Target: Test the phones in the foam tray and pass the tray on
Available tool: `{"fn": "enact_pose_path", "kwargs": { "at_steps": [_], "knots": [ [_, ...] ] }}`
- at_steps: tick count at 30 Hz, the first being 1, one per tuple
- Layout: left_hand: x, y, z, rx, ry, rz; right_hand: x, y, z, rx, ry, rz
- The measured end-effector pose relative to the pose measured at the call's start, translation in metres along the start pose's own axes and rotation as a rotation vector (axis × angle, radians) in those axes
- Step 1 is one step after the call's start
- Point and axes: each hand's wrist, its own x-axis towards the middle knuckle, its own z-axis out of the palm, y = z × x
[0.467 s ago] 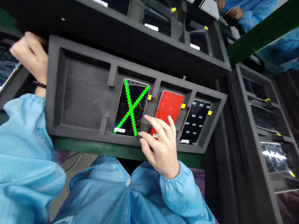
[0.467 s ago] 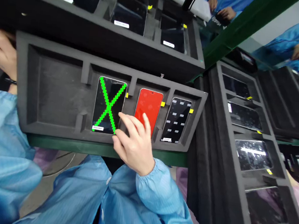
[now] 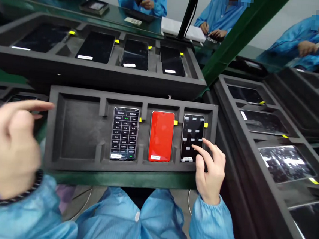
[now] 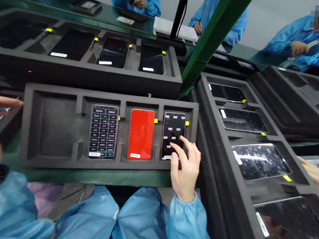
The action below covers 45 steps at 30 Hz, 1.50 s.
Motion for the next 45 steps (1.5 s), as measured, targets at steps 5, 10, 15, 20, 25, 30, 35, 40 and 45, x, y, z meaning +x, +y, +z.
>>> {"fn": "enact_pose_path", "kwargs": {
  "at_steps": [5, 10, 15, 20, 25, 30, 35, 40, 45],
  "knots": [
    [-0.058, 0.042, 0.062, -0.119, 0.088, 0.490, 0.029, -0.016, 0.032, 0.008, 0.061, -0.135],
    [-0.076, 0.031, 0.077, -0.081, -0.174, 0.446, 0.028, -0.018, 0.046, 0.068, 0.074, -0.314],
    [-0.090, 0.026, 0.058, -0.022, -0.206, 0.391, 0.005, -0.019, 0.041, 0.177, -0.066, -0.511],
    [-0.110, 0.016, 0.054, 0.030, -0.298, 0.432, -0.007, -0.023, 0.044, 0.217, -0.145, -0.631],
    [-0.102, 0.016, 0.059, 0.084, -0.354, 0.382, -0.008, -0.023, 0.046, 0.192, -0.156, -0.618],
    [-0.073, 0.028, 0.080, 0.166, -0.427, 0.392, -0.009, -0.023, 0.046, 0.200, -0.155, -0.612],
    [-0.077, 0.029, 0.071, 0.152, -0.380, 0.372, -0.010, -0.023, 0.045, 0.195, -0.159, -0.599],
    [-0.113, -0.001, 0.040, 0.132, -0.202, 0.486, -0.008, -0.024, 0.045, 0.182, -0.163, -0.596],
    [-0.137, -0.029, 0.028, 0.097, -0.092, 0.570, -0.008, -0.026, 0.045, 0.119, -0.162, -0.565]
  ]
}}
